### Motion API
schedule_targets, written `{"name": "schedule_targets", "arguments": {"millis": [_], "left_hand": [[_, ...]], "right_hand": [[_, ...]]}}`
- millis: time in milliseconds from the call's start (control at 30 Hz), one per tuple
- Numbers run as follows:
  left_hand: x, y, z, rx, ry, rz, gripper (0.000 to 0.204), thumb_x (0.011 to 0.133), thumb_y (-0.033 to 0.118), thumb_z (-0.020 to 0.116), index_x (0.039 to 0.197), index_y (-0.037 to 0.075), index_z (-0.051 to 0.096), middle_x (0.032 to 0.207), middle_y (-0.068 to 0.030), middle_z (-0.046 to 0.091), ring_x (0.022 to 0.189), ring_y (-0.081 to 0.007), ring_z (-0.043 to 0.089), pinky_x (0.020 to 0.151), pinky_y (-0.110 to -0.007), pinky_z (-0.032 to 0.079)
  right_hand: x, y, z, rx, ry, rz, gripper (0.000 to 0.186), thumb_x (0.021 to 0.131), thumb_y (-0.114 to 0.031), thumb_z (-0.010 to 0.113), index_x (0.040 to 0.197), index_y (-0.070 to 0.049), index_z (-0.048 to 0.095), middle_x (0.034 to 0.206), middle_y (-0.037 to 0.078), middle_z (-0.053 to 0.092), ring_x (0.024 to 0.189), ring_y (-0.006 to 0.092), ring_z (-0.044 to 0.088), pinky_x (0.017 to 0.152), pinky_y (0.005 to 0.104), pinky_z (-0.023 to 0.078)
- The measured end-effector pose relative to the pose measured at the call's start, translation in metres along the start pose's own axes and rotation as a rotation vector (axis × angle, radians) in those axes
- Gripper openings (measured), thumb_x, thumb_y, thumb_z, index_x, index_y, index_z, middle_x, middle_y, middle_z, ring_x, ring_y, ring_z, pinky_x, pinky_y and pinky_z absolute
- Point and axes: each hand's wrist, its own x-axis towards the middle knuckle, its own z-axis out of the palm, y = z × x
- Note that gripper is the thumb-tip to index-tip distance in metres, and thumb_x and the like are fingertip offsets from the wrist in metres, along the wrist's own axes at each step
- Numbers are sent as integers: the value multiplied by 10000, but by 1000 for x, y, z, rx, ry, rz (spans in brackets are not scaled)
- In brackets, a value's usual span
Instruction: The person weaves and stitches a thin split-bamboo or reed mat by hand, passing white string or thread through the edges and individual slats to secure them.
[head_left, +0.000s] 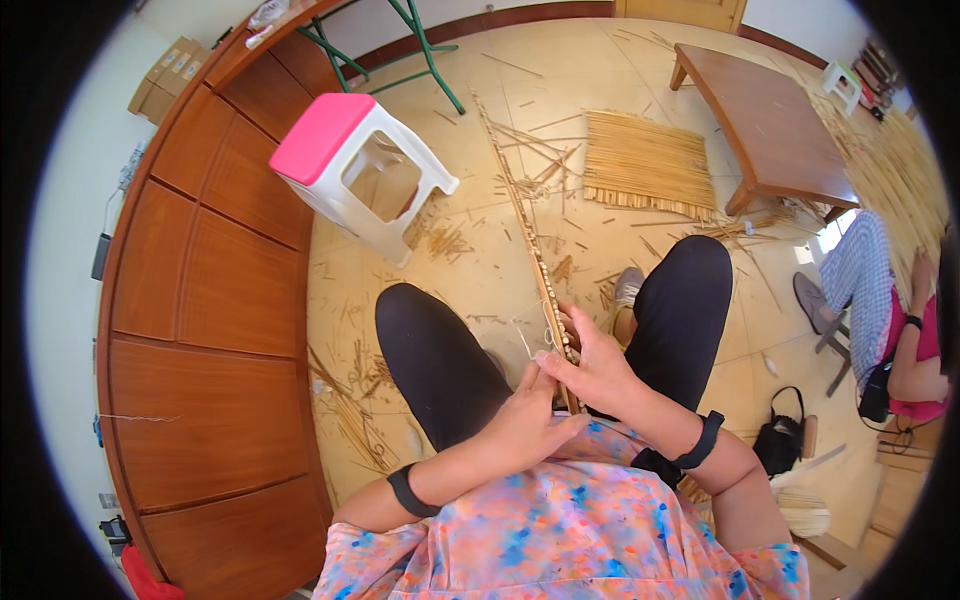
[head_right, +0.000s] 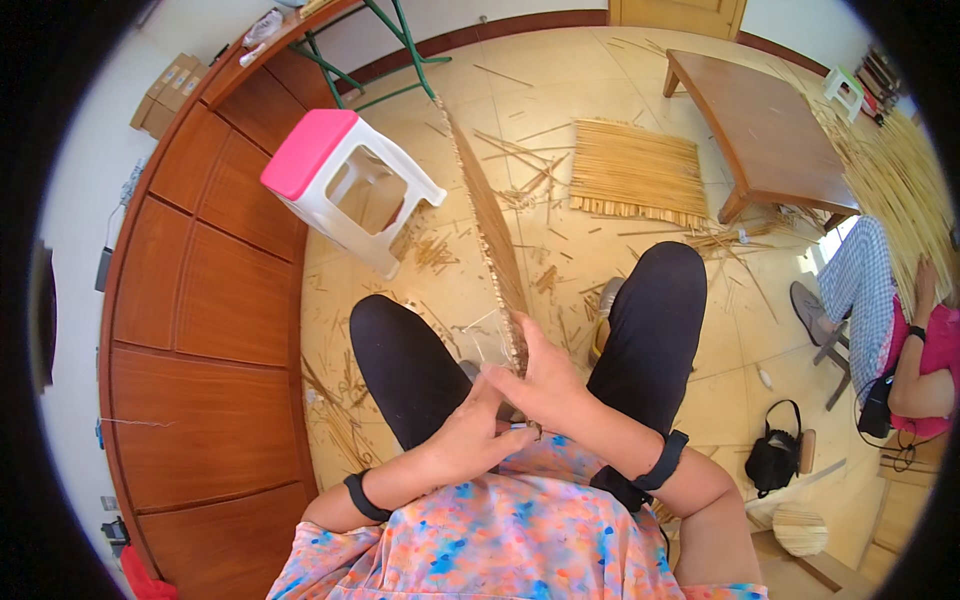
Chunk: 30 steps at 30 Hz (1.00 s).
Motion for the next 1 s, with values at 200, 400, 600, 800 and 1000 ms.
{"name": "schedule_targets", "arguments": {"millis": [200, 400, 600, 800, 1000], "left_hand": [[18, -12, -51, 168, 286, 174, 192, 825, 38, 678, 1008, -7, 645, 938, -139, 620, 758, -304, 641, 684, -342, 528], [67, -29, -66, -48, 228, 182, 170, 842, 63, 675, 1000, 2, 655, 901, -154, 629, 790, -329, 642, 679, -383, 520], [82, -24, -91, -10, 55, 120, 242, 852, 111, 682, 1082, 38, 661, 920, -157, 641, 800, -310, 653, 703, -359, 528], [72, -75, -180, 1271, 755, -249, 277, 874, 104, 662, 1131, 3, 635, 1112, -163, 627, 1023, -347, 589, 897, -410, 474], [82, 0, -109, 321, 160, 263, 318, 749, -17, 744, 1058, 18, 676, 978, -147, 668, 892, -321, 651, 784, -361, 532]], "right_hand": [[-5, -17, -18, 12, 5, 6, 596, 839, -132, 634, 1351, 55, 393, 1217, 283, 608, 1153, 383, 605, 949, 409, 496], [0, -33, -27, -121, -49, 58, 590, 803, -130, 678, 1302, 54, 423, 1138, 286, 630, 1064, 402, 637, 897, 419, 516], [6, -37, -29, -225, -1, 39, 595, 795, -155, 703, 1293, 37, 439, 1017, 251, 632, 934, 396, 649, 802, 430, 530], [6, -34, -32, -133, 18, 136, 605, 783, -164, 721, 1291, 25, 452, 1075, 235, 595, 936, 355, 644, 799, 399, 543], [4, -34, -34, -77, 37, 40, 636, 763, -160, 737, 1301, 24, 451, 1181, 238, 551, 962, 357, 637, 810, 389, 545]]}}
